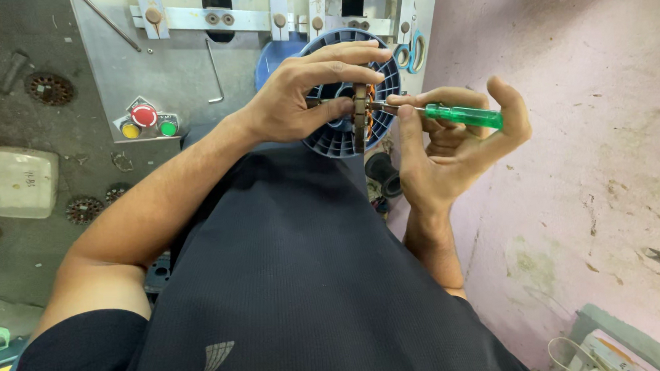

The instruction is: The person uses a screwdriver to adjust small components on a blue circular electrical part. They repeatedly tighten and loosen screws on the copper windings while holding the part steady. The person briefly retrieves a container of white material and places it on the machine before resuming adjustments.

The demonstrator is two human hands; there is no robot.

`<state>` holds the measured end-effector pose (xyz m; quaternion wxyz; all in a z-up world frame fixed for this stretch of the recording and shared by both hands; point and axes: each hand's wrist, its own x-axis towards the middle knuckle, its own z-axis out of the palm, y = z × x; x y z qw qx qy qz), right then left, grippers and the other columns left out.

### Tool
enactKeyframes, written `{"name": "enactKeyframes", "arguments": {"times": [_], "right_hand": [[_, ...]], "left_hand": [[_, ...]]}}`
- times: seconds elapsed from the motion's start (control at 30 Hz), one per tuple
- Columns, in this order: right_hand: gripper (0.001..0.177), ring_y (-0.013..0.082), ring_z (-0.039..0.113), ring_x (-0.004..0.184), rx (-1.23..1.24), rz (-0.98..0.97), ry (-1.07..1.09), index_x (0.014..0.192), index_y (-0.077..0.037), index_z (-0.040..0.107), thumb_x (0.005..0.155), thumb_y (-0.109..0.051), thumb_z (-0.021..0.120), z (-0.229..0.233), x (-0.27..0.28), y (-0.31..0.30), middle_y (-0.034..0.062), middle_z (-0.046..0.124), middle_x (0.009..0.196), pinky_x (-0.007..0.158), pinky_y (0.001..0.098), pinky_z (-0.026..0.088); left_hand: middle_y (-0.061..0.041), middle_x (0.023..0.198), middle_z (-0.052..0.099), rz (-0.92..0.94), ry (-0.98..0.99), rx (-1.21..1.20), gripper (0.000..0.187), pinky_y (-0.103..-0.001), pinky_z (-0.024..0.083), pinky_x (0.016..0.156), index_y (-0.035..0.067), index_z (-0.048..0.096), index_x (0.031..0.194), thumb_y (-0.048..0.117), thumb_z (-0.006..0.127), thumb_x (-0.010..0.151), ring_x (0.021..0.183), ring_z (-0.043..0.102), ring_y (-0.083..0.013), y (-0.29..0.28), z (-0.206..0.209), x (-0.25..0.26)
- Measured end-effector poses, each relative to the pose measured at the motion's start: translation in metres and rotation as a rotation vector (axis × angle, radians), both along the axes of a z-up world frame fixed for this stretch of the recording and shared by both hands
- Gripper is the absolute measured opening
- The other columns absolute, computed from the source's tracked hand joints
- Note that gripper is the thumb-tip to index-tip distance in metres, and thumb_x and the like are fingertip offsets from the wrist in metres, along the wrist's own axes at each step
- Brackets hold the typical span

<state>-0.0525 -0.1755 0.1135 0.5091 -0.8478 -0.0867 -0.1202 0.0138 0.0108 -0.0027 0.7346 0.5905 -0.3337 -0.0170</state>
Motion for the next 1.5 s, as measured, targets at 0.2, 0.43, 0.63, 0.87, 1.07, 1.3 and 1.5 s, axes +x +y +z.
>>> {"name": "enactKeyframes", "arguments": {"times": [0.2, 0.43, 0.63, 0.87, 1.07, 1.3, 1.5], "right_hand": [[0.067, 0.0175, 0.074, 0.099, -0.036, 0.177, 0.143, 0.150, -0.011, 0.026, 0.109, 0.021, 0.069, 0.014, 0.027, -0.017, 0.0128, 0.061, 0.114, 0.086, 0.0283, 0.064], [0.064, 0.0238, 0.072, 0.097, -0.204, 0.231, 0.021, 0.143, -0.008, 0.033, 0.098, 0.022, 0.069, 0.015, 0.026, -0.003, 0.0159, 0.061, 0.108, 0.081, 0.0317, 0.065], [0.046, 0.0211, 0.069, 0.088, -0.012, -0.054, -0.441, 0.137, -0.015, 0.037, 0.105, 0.007, 0.062, -0.006, 0.004, -0.020, 0.0153, 0.062, 0.111, 0.075, 0.0345, 0.068], [0.016, 0.0077, 0.066, 0.064, 0.059, -0.423, 0.366, 0.113, -0.004, 0.068, 0.102, 0.001, 0.058, -0.120, -0.006, -0.115, 0.0045, 0.071, 0.088, 0.052, 0.0216, 0.049], [0.012, 0.0279, 0.072, 0.081, -0.319, -0.485, 0.340, 0.091, -0.006, 0.076, 0.080, -0.010, 0.077, -0.267, -0.036, -0.115, 0.0123, 0.073, 0.090, 0.074, 0.0378, 0.057], [0.010, 0.0378, 0.067, 0.079, -0.457, -0.525, 0.161, 0.085, -0.007, 0.069, 0.083, -0.015, 0.074, -0.313, -0.045, -0.114, 0.0141, 0.068, 0.086, 0.069, 0.0472, 0.054], [0.014, 0.0377, 0.069, 0.079, -0.256, -0.621, 0.114, 0.088, -0.005, 0.073, 0.077, -0.012, 0.074, -0.220, -0.020, -0.101, 0.0168, 0.073, 0.087, 0.070, 0.0441, 0.056]], "left_hand": [[-0.009, 0.146, 0.062, 0.009, 0.037, 0.011, 0.037, -0.041, 0.054, 0.121, 0.009, 0.068, 0.130, 0.002, 0.078, 0.095, 0.142, 0.060, -0.0269, 0.000, 0.003, 0.000], [-0.011, 0.148, 0.061, 0.013, -0.018, 0.020, 0.035, -0.044, 0.050, 0.127, 0.009, 0.066, 0.132, 0.004, 0.075, 0.098, 0.148, 0.054, -0.0295, 0.000, 0.007, 0.004], [-0.020, 0.160, 0.033, 0.086, -0.203, 0.194, 0.099, -0.052, 0.035, 0.128, 0.009, 0.032, 0.154, 0.049, 0.084, 0.080, 0.151, 0.037, -0.0396, -0.008, 0.007, 0.000], [-0.016, 0.159, 0.036, 0.027, -0.252, 0.416, 0.114, -0.050, 0.041, 0.130, 0.013, 0.023, 0.158, 0.043, 0.095, 0.074, 0.149, 0.045, -0.0378, -0.025, 0.018, 0.007], [-0.019, 0.162, 0.040, -0.065, -0.201, 0.445, 0.112, -0.047, 0.045, 0.126, 0.014, 0.029, 0.156, 0.037, 0.098, 0.072, 0.151, 0.046, -0.0388, -0.020, 0.027, 0.018], [-0.024, 0.166, 0.032, -0.014, -0.217, 0.438, 0.120, -0.049, 0.032, 0.127, 0.009, 0.029, 0.158, 0.036, 0.096, 0.063, 0.155, 0.035, -0.0426, -0.035, 0.055, 0.012], [-0.023, 0.151, 0.046, 0.276, -0.371, 0.537, 0.100, -0.050, 0.036, 0.114, 0.006, 0.044, 0.145, 0.035, 0.094, 0.064, 0.141, 0.043, -0.0387, -0.035, 0.090, -0.016]]}}
